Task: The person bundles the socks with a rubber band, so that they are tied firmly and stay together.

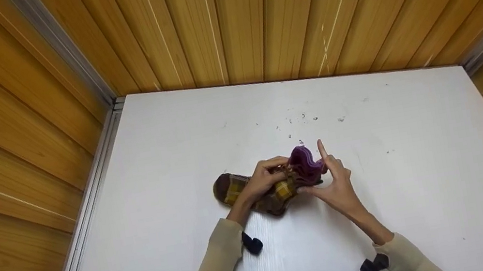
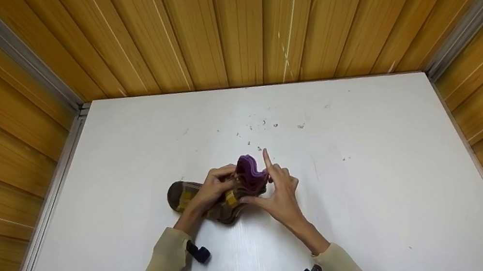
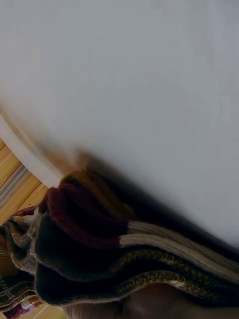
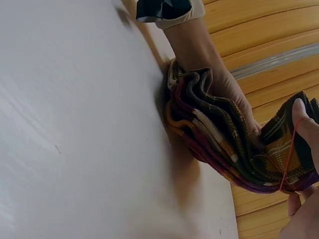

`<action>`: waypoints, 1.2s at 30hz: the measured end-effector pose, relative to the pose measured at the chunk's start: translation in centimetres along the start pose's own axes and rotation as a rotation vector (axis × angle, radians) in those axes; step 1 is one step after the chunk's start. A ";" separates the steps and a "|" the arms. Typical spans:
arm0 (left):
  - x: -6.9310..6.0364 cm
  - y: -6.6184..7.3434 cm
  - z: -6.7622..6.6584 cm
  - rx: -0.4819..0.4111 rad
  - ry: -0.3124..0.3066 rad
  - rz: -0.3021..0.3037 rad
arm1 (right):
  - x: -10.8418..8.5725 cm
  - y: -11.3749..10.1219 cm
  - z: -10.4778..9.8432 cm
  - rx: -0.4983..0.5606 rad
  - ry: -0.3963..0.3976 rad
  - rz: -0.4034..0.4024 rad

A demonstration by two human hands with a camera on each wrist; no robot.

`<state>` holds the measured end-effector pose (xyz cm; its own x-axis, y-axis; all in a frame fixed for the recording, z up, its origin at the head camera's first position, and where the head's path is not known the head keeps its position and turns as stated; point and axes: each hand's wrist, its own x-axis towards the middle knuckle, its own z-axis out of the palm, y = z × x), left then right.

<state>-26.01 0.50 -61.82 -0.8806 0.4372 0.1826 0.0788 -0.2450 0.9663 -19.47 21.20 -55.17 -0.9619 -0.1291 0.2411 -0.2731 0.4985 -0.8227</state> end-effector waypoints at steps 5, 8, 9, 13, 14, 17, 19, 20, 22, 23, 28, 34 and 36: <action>0.2 0.1 -0.1 0.025 0.002 -0.011 | 0.3 0.2 0.4 -0.095 0.082 -0.112; 0.2 0.2 -0.1 0.015 -0.007 -0.017 | 0.6 0.3 0.6 -0.023 0.145 -0.102; 0.2 0.3 -0.1 0.008 -0.007 -0.020 | 0.7 0.3 0.6 0.013 0.162 -0.082; 0.2 0.3 0.0 -0.015 -0.001 -0.033 | 0.9 0.4 0.7 0.203 0.202 0.046; 0.2 0.3 0.0 -0.016 0.003 -0.037 | 1.0 0.4 0.7 0.244 0.206 0.081; 0.2 0.3 0.0 -0.016 0.008 -0.041 | 0.9 0.5 0.5 0.334 0.202 0.170; 0.1 0.4 0.1 -0.017 0.004 -0.038 | 0.7 0.6 0.3 0.368 0.197 0.225; 0.1 0.4 0.1 -0.019 0.002 -0.034 | 0.6 0.6 0.3 0.386 0.187 0.247; 0.1 0.4 0.1 -0.023 -0.002 -0.025 | 0.4 0.8 0.2 0.414 0.176 0.281; 0.1 0.4 0.1 -0.022 -0.004 -0.020 | 0.4 0.9 0.3 0.426 0.172 0.290; 0.0 0.3 0.2 -0.024 0.010 -0.010 | 0.3 1.2 0.6 0.503 0.166 0.272; 0.1 0.1 0.3 0.010 0.015 -0.010 | 0.7 1.1 0.8 0.564 0.159 0.277; 0.1 0.0 0.3 0.034 0.007 -0.002 | 1.0 1.0 0.7 0.527 0.155 0.278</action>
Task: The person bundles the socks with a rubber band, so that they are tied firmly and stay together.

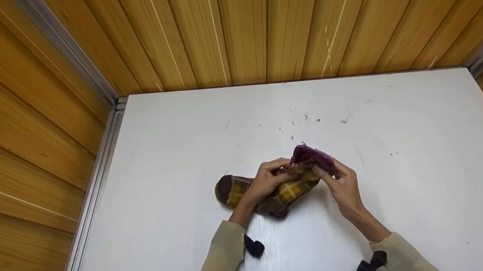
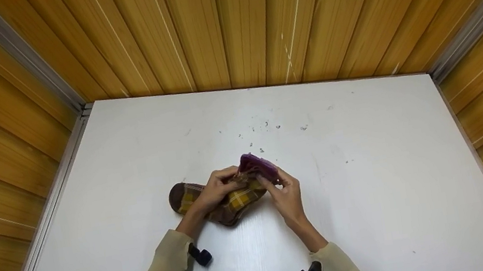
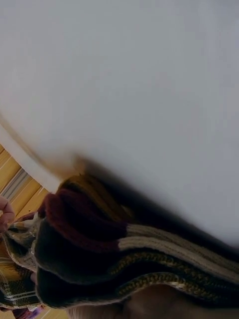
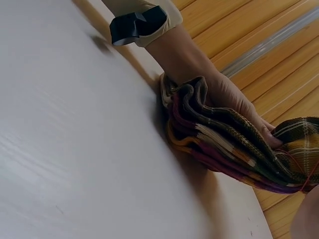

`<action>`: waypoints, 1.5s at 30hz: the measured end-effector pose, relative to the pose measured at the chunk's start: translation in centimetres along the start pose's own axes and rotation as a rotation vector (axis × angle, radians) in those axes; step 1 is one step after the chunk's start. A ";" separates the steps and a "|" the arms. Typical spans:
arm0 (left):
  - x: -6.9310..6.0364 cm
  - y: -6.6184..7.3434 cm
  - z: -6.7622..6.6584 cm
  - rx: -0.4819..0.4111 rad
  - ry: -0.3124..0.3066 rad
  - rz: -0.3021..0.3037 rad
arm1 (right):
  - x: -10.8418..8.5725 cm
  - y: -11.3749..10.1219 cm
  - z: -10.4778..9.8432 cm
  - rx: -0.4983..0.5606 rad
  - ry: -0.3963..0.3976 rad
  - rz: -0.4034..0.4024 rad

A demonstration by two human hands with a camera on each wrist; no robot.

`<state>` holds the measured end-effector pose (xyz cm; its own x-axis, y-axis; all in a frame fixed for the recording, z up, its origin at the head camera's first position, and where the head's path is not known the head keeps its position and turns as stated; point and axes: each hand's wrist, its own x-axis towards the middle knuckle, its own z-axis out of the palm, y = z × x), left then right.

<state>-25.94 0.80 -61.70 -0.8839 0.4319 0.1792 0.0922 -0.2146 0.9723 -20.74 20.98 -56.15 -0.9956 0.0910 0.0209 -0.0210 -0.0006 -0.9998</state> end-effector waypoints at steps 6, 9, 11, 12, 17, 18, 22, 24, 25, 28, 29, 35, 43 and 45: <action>-0.1 0.0 -0.2 0.065 -0.037 0.033 | 0.7 -0.6 -0.2 -0.177 -0.054 -0.109; -0.1 -0.1 -0.2 0.073 -0.051 0.046 | 0.9 -0.7 0.0 -0.271 -0.070 -0.196; -0.1 -0.1 -0.2 0.076 -0.053 0.055 | 1.0 -0.8 0.1 -0.338 -0.058 -0.246; -0.1 -0.1 -0.2 0.077 -0.053 0.056 | 1.1 -0.8 0.1 -0.358 -0.053 -0.260; -0.1 -0.1 0.1 0.061 -0.011 0.044 | 1.4 -1.6 -0.2 -0.312 -0.039 -0.161; -0.1 -0.1 0.2 0.060 0.004 0.042 | 1.4 -1.7 -0.3 -0.284 -0.045 -0.118; 0.1 -0.1 0.5 0.075 0.049 0.040 | 1.4 -2.1 -0.5 -0.158 -0.081 0.031; 0.1 -0.1 0.6 0.085 0.059 0.038 | 1.3 -2.2 -0.6 -0.120 -0.103 0.054; 0.1 -0.2 0.7 0.092 0.060 0.041 | 1.3 -2.2 -0.7 -0.111 -0.114 0.049; 0.1 0.0 0.8 0.116 0.056 0.052 | 1.6 -2.4 -1.1 -0.178 -0.146 -0.018; 0.0 0.2 0.9 0.124 0.054 0.057 | 1.7 -2.6 -1.2 -0.227 -0.156 -0.060; -0.4 2.3 1.3 0.151 0.026 0.097 | 2.9 -3.9 -2.1 -0.569 -0.207 -0.275; -0.1 0.7 1.2 0.191 -0.009 0.082 | 4.3 -5.7 -2.3 -0.794 -0.433 -0.287; 0.1 0.1 1.2 0.186 0.010 0.072 | 4.5 -5.7 -2.1 -0.806 -0.460 -0.304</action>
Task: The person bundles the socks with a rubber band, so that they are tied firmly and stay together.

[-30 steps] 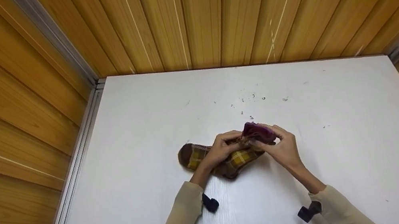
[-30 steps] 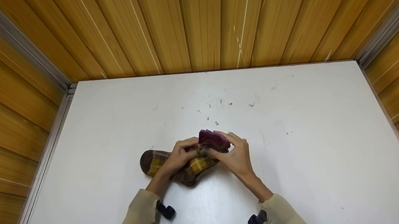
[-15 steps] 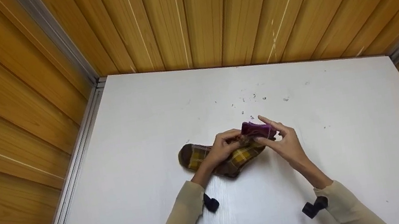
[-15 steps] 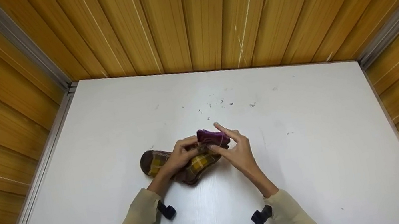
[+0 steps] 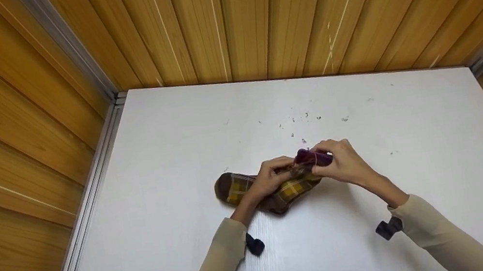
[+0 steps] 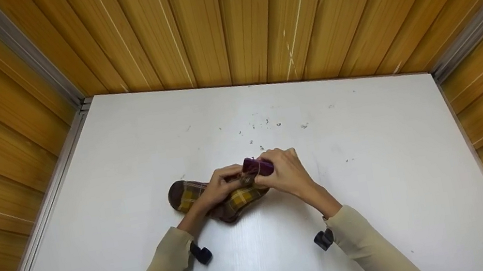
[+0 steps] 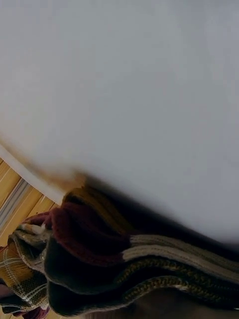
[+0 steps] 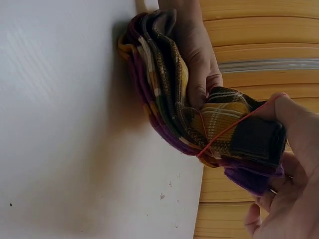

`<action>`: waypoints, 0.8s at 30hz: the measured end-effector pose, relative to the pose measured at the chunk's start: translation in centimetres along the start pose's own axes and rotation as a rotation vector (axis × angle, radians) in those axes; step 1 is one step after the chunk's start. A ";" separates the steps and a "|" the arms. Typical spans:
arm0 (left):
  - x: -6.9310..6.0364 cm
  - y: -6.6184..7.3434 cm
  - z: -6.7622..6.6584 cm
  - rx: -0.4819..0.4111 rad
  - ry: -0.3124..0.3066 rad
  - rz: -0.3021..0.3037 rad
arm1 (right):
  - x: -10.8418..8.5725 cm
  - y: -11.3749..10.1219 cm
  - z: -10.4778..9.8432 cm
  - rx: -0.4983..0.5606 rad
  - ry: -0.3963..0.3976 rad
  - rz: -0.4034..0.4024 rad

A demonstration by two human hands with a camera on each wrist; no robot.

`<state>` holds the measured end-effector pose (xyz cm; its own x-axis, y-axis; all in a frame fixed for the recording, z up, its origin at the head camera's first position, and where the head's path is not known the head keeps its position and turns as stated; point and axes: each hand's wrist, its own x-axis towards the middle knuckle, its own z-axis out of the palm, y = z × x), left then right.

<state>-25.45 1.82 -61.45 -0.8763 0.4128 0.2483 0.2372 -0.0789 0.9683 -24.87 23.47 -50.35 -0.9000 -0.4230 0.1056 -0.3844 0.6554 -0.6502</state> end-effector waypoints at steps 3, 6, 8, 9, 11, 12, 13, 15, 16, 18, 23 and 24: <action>0.1 -0.2 0.1 0.001 0.016 -0.014 | 0.1 0.1 0.4 -0.007 0.007 -0.030; 0.2 -0.1 0.2 0.001 0.025 -0.022 | 0.2 0.1 0.9 0.018 0.054 -0.049; 0.2 -0.1 0.1 0.004 0.027 -0.022 | 0.2 0.0 1.1 0.026 0.089 -0.060; 0.2 -0.2 0.0 0.004 0.028 -0.021 | 0.2 0.0 1.2 0.028 0.109 -0.063; 0.3 -0.1 0.0 0.002 0.020 -0.021 | 0.2 -0.1 1.0 0.004 0.143 -0.074; 0.4 -0.1 0.0 0.003 0.015 -0.021 | 0.2 -0.1 0.9 -0.011 0.154 -0.079; 0.5 -0.1 0.0 0.008 0.013 -0.022 | 0.2 -0.1 0.8 -0.027 0.163 -0.085; 0.5 -0.1 0.0 0.009 0.008 -0.028 | 0.1 0.0 0.7 -0.046 0.179 -0.096; 0.5 -0.1 -0.1 0.009 0.006 -0.034 | 0.1 0.1 0.6 -0.045 0.183 -0.097; 0.4 -0.1 -0.1 0.005 0.009 -0.044 | 0.0 0.2 0.6 -0.008 0.185 -0.090; 0.2 -0.2 -0.1 -0.009 0.020 -0.048 | -0.5 0.6 1.1 0.111 0.213 -0.054; 0.1 -0.3 -0.2 -0.010 0.023 -0.044 | -0.6 0.6 1.2 0.126 0.223 -0.047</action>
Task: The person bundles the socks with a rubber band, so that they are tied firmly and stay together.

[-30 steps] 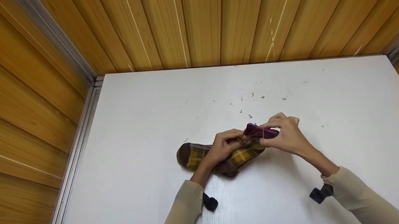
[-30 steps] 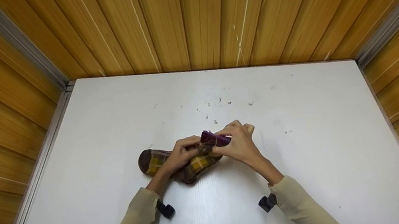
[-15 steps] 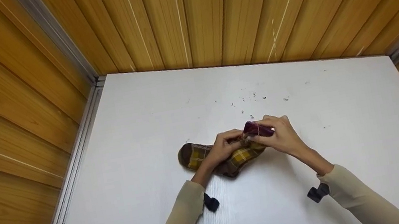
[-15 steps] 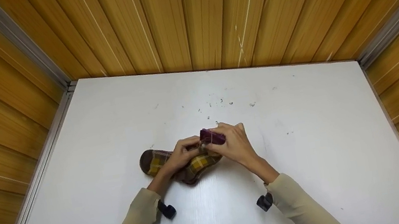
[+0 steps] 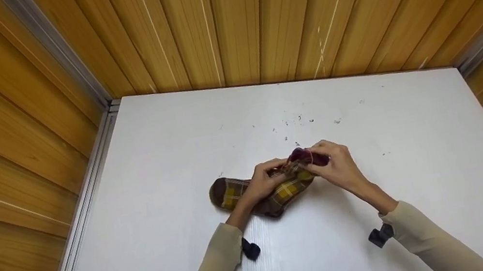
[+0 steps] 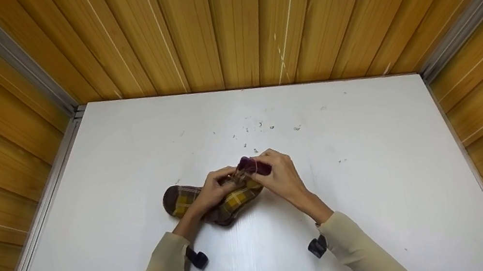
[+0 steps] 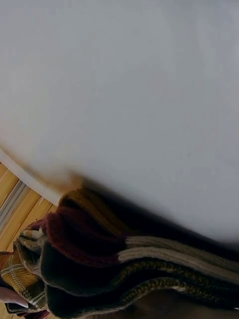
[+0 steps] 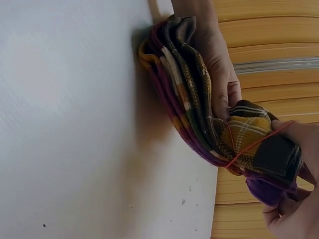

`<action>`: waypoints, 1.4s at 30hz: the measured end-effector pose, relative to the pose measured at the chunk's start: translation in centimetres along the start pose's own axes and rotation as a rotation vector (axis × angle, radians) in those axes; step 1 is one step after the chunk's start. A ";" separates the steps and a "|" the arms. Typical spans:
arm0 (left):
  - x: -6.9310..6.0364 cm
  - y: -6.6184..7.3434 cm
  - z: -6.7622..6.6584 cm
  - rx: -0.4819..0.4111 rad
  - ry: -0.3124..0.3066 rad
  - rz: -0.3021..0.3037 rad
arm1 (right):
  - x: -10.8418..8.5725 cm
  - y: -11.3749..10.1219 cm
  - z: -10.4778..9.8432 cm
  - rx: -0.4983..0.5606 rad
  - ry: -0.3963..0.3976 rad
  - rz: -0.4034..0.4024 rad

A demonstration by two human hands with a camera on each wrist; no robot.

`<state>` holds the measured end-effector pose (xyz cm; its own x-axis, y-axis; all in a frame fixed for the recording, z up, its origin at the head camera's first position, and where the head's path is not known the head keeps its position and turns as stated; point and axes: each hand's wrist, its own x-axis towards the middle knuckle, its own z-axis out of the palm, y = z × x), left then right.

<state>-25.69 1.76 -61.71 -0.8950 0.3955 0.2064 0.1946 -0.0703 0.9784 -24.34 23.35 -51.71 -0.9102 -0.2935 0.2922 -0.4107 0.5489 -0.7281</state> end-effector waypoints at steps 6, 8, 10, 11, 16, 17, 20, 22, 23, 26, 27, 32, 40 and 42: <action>-0.6 0.0 -0.1 0.048 -0.012 0.020 | -0.5 -0.3 0.6 -0.020 0.051 0.061; -0.8 0.0 -0.1 0.082 -0.015 0.031 | -0.6 -0.5 0.8 -0.057 0.042 0.059; -1.0 0.1 -0.3 0.110 -0.008 0.036 | -0.5 -0.7 1.0 -0.087 0.014 0.033; -1.1 0.1 -0.4 0.119 -0.002 0.035 | -0.4 -0.7 1.1 -0.097 -0.010 0.020; -1.6 1.5 -0.7 0.140 0.002 0.024 | 0.1 -0.6 1.7 -0.131 -0.124 -0.029; -1.6 2.0 -0.8 0.142 -0.005 0.028 | 0.2 -0.5 1.8 -0.145 -0.140 -0.036; -1.6 3.4 -0.8 0.151 -0.032 0.039 | 0.6 -0.2 1.6 -0.187 -0.180 -0.070; -1.4 3.8 -0.7 0.163 -0.048 0.047 | 0.8 0.0 1.3 -0.221 -0.208 -0.087; -1.4 4.0 -0.7 0.170 -0.057 0.048 | 0.9 0.1 1.0 -0.230 -0.227 -0.089; -1.1 4.1 -0.6 0.178 -0.083 0.046 | 1.3 0.2 -0.1 -0.237 -0.319 -0.061; -1.0 4.1 -0.5 0.176 -0.091 0.044 | 1.5 0.2 -0.5 -0.231 -0.357 -0.040; -0.7 4.0 -0.1 0.173 -0.125 0.047 | 2.7 -0.3 -2.2 -0.213 -0.570 0.056; -0.7 3.9 0.5 0.114 -0.071 0.050 | 2.6 -1.0 -3.0 -0.135 -0.615 0.016; -0.7 3.9 0.7 0.115 -0.069 0.055 | 1.9 -0.8 -2.9 -0.104 -0.575 0.005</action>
<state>-24.05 1.85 -58.00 -0.8527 0.4561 0.2549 0.2911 0.0096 0.9567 -25.86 24.61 -48.77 -0.7489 -0.6526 -0.1152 -0.4363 0.6164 -0.6554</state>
